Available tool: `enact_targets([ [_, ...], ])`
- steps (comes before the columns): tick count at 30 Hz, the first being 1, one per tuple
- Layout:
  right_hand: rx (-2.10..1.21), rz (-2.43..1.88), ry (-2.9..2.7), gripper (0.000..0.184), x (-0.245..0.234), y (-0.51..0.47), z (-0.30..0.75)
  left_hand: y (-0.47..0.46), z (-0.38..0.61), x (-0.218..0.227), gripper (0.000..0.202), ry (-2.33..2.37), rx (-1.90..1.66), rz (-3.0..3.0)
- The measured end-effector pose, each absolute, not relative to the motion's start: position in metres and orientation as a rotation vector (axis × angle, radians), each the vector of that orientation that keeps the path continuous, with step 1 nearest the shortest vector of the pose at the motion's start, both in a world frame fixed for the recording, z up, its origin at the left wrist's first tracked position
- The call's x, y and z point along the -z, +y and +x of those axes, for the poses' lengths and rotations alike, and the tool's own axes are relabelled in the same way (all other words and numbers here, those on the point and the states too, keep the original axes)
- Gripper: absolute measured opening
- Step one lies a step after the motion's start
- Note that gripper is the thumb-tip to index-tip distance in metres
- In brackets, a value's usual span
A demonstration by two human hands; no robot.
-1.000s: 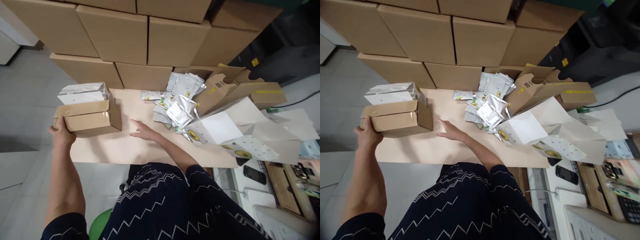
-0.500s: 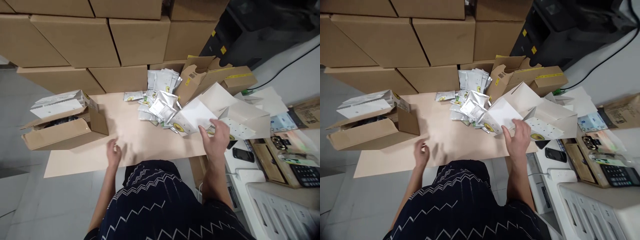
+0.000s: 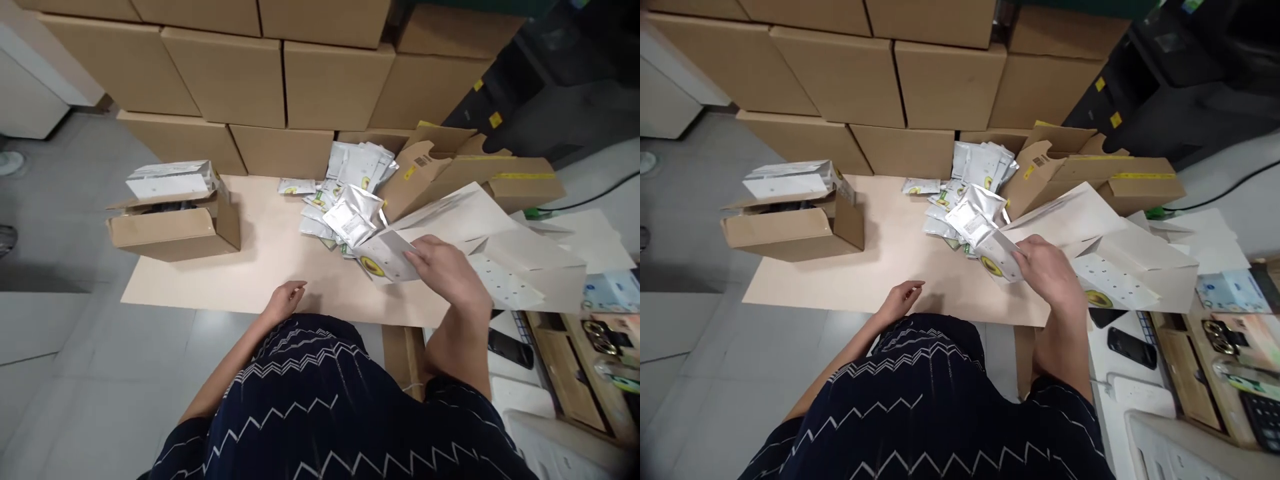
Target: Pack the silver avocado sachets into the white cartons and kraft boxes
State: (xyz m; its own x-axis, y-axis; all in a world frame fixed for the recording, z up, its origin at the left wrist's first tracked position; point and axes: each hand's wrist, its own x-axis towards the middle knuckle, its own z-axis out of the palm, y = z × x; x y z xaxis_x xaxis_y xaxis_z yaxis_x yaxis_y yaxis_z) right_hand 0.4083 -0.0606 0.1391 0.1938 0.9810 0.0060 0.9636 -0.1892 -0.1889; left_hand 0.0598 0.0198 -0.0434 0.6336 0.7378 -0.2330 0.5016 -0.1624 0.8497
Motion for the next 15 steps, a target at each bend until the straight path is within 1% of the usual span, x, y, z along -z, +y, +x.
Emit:
enact_targets([
  [1,-0.049,-2.291,-1.916,0.045,-0.153,-0.067,0.397,0.014,0.059,0.041,0.045,0.989,-0.251,1.692],
  [3,0.163,-2.237,-1.93,0.039,-0.182,-0.083,0.377,0.003,0.059,0.034,0.063,0.925,-0.218,1.463],
  [5,0.236,-2.116,-1.97,0.038,-0.204,-0.097,0.364,-0.008,0.06,0.022,0.081,0.83,-0.248,1.32],
  [8,0.08,-1.898,-2.115,0.052,-0.22,-0.102,0.348,-0.021,0.056,0.003,0.103,0.749,-0.374,1.232],
  [10,-0.038,-1.741,-2.222,0.055,-0.218,-0.091,0.336,-0.028,0.051,-0.002,0.115,0.788,-0.463,1.212],
  [12,-0.072,-1.554,-2.308,0.051,-0.205,-0.07,0.317,-0.031,0.045,0.002,0.117,0.87,-0.547,1.191],
  [15,-0.074,-1.301,-2.44,0.043,-0.169,-0.033,0.281,-0.027,0.036,0.026,0.106,1.051,-0.705,1.098],
])
